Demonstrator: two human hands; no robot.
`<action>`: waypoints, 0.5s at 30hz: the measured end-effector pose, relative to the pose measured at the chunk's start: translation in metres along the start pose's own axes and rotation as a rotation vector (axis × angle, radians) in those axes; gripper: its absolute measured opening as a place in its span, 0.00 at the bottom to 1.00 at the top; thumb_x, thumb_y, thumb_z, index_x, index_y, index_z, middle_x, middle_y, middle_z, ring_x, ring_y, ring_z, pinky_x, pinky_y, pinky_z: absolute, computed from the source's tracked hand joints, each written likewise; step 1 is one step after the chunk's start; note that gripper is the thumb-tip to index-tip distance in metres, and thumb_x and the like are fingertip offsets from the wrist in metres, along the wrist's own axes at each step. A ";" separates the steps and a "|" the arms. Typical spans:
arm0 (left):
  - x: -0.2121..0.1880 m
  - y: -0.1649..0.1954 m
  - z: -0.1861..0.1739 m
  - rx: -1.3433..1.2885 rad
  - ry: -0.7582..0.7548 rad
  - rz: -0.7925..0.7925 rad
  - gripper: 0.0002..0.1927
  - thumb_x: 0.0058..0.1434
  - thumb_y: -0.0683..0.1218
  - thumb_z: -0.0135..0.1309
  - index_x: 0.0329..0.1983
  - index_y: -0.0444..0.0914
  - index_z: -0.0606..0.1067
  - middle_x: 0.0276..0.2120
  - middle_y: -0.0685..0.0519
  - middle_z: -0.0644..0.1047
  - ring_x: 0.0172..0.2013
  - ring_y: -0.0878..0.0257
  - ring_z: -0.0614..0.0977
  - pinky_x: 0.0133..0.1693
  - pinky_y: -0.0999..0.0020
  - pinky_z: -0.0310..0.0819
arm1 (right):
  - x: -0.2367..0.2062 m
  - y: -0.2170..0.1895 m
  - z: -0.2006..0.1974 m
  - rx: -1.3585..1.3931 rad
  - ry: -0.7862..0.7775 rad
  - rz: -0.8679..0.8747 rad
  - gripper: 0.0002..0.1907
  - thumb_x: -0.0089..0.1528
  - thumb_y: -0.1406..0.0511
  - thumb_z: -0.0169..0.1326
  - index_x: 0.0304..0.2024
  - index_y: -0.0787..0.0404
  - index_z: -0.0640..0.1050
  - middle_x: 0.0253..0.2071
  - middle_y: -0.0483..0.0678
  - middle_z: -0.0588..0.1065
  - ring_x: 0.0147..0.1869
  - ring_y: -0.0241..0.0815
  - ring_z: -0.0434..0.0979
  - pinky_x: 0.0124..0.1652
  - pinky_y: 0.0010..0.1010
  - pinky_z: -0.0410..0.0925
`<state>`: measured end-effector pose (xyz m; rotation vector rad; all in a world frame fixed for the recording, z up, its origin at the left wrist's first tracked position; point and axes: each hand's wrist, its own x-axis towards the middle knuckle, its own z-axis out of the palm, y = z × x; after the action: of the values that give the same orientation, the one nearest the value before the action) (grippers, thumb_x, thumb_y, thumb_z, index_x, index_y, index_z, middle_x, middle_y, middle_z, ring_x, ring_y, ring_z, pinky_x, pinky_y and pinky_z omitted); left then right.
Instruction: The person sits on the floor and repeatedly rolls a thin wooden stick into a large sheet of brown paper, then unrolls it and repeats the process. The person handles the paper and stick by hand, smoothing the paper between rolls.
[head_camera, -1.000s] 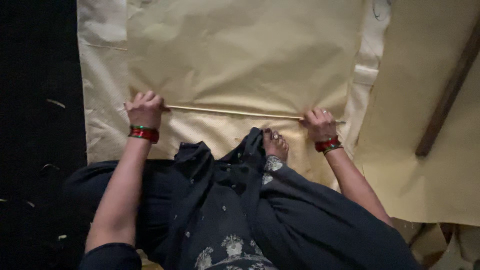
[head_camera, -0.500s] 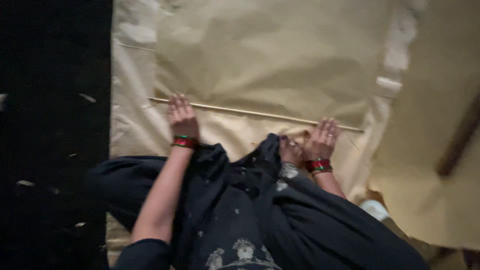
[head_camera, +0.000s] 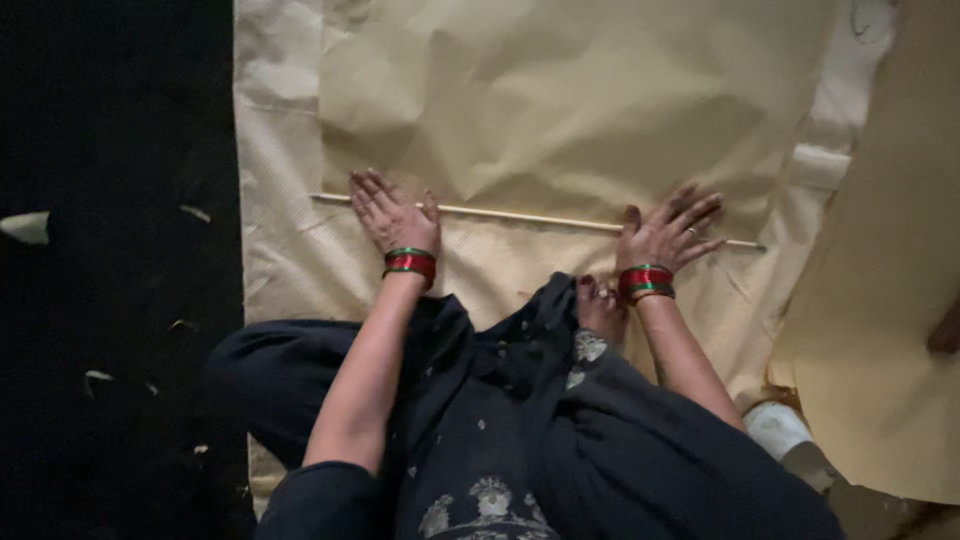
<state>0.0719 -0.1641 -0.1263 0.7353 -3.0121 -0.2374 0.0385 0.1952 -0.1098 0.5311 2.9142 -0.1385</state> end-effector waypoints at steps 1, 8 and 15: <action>0.005 0.000 0.000 0.040 -0.049 -0.003 0.48 0.67 0.62 0.45 0.76 0.22 0.48 0.74 0.27 0.45 0.75 0.36 0.44 0.73 0.43 0.33 | 0.002 -0.002 -0.001 -0.015 0.007 0.001 0.50 0.69 0.35 0.35 0.81 0.59 0.42 0.80 0.69 0.33 0.84 0.70 0.29 0.70 0.77 0.29; 0.035 0.033 0.025 -0.134 -0.393 0.313 0.23 0.75 0.54 0.45 0.64 0.33 0.68 0.60 0.37 0.69 0.60 0.43 0.69 0.61 0.45 0.60 | 0.028 -0.019 0.001 -0.035 0.023 0.075 0.46 0.71 0.38 0.38 0.80 0.53 0.44 0.80 0.69 0.33 0.83 0.71 0.30 0.69 0.78 0.30; 0.014 0.074 0.055 -0.292 0.053 0.909 0.13 0.60 0.53 0.58 0.43 0.43 0.73 0.44 0.51 0.74 0.49 0.52 0.74 0.51 0.55 0.65 | 0.037 -0.021 0.002 0.023 0.138 -0.091 0.46 0.71 0.40 0.40 0.81 0.57 0.42 0.80 0.67 0.35 0.84 0.69 0.31 0.71 0.74 0.34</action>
<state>0.0222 -0.0983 -0.1689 -0.6312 -2.8062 -0.5622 -0.0027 0.1877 -0.1176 0.4269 3.0759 -0.1529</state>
